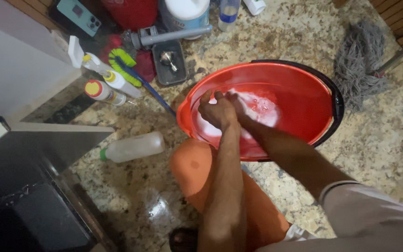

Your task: The person sits on the floor and wipes the exterior and interior of a white bathroom cabinet using a white cloth. They clean the drawer front, open the drawer to wipe the inside, and then open the cabinet door to wipe the interior surfaces.

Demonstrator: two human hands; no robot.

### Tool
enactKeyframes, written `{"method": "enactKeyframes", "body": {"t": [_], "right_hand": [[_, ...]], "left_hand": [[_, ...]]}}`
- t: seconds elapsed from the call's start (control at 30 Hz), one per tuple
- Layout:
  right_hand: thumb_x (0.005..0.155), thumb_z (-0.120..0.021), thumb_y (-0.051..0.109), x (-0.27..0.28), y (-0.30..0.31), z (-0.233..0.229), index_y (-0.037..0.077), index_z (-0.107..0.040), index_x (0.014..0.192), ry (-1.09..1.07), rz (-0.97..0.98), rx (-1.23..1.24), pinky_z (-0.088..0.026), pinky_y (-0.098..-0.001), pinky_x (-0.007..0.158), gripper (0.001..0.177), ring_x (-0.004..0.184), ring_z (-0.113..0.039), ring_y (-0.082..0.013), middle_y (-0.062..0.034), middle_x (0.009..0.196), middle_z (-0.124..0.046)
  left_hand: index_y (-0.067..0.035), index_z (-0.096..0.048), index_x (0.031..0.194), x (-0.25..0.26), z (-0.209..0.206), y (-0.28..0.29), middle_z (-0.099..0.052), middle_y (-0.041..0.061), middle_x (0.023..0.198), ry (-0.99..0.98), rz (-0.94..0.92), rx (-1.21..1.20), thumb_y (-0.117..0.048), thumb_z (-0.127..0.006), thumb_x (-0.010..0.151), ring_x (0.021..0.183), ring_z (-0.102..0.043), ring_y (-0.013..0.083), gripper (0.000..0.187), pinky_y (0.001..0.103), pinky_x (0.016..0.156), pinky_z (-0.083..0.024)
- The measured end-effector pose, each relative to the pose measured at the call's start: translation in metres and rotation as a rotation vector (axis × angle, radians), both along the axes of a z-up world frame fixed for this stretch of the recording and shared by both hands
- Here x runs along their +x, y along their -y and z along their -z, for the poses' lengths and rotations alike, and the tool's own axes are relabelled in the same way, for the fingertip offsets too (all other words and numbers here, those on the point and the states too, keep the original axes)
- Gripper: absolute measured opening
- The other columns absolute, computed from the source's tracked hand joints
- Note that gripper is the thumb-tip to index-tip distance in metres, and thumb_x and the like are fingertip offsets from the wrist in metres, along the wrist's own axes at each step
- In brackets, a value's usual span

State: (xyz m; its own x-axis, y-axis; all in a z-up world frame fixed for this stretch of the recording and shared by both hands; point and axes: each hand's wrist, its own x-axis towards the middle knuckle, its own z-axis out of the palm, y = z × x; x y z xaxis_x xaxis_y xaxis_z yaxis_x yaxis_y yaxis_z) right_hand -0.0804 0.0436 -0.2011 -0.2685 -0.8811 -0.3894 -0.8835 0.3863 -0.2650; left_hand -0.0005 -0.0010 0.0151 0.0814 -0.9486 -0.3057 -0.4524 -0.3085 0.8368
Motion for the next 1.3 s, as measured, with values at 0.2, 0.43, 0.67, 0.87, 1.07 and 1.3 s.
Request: {"method": "enactKeyframes", "body": {"t": [0.2,0.43,0.67,0.87,1.07,1.3], "right_hand": [[0.084,-0.074,0.013,0.053,-0.014,-0.027,0.009,-0.075,0.107,0.119,-0.223,0.115,-0.057,-0.0435,0.082,0.023,0.096,-0.071,-0.0314,-0.0151,0.103,-0.075],[0.082,-0.076,0.016,0.01,-0.039,-0.182,0.011,-0.076,0.105,0.282,0.178,-0.326,-0.057,-0.046,0.084,0.023,0.097,-0.071,-0.0346,-0.0168,0.104,-0.075],[0.076,-0.074,0.003,0.034,-0.101,-0.293,0.008,-0.074,0.107,0.395,0.32,-0.54,-0.058,-0.0401,0.085,0.032,0.1,-0.073,-0.0302,-0.0142,0.11,-0.075],[0.077,-0.076,-0.008,0.021,-0.151,-0.317,0.006,-0.077,0.097,0.785,0.309,-0.554,-0.057,-0.0355,0.088,0.024,0.097,-0.073,-0.0197,-0.0078,0.101,-0.078],[0.085,-0.068,-0.003,-0.03,-0.14,-0.292,0.006,-0.066,0.115,0.847,0.652,-0.728,-0.057,-0.0327,0.083,0.031,0.097,-0.067,-0.0143,-0.0023,0.106,-0.067],[0.089,-0.063,0.004,-0.057,-0.092,-0.239,0.009,-0.067,0.131,0.783,0.692,-0.546,-0.054,-0.0341,0.078,0.043,0.097,-0.067,-0.0188,-0.0071,0.106,-0.071]], "left_hand": [[-0.004,-0.072,0.109,0.008,-0.001,0.003,-0.068,0.016,0.118,-0.065,0.012,0.143,-0.024,-0.069,0.087,0.112,-0.065,0.0327,0.03,0.046,0.1,-0.05],[0.001,-0.071,0.107,0.005,0.093,-0.002,-0.071,0.018,0.101,-0.271,0.032,0.197,-0.022,-0.074,0.086,0.09,-0.068,0.0322,0.032,0.046,0.077,-0.053],[-0.002,-0.067,0.1,0.0,0.065,-0.01,-0.07,0.017,0.079,-0.719,0.07,0.98,-0.015,-0.071,0.087,0.064,-0.067,0.03,0.018,0.045,0.051,-0.054],[-0.002,-0.071,0.105,-0.01,0.071,-0.019,-0.069,0.014,0.085,-0.883,0.182,1.021,-0.01,-0.074,0.091,0.065,-0.067,0.0291,0.017,0.042,0.057,-0.056],[0.002,-0.074,0.109,-0.009,0.037,-0.022,-0.075,0.015,0.102,-0.865,0.433,0.857,-0.036,-0.07,0.096,0.077,-0.072,0.0212,0.04,0.037,0.067,-0.058],[-0.003,-0.069,0.116,-0.012,0.01,-0.028,-0.07,0.005,0.093,-0.874,0.542,0.784,-0.038,-0.074,0.097,0.078,-0.069,0.0177,0.04,0.036,0.067,-0.057]]}}
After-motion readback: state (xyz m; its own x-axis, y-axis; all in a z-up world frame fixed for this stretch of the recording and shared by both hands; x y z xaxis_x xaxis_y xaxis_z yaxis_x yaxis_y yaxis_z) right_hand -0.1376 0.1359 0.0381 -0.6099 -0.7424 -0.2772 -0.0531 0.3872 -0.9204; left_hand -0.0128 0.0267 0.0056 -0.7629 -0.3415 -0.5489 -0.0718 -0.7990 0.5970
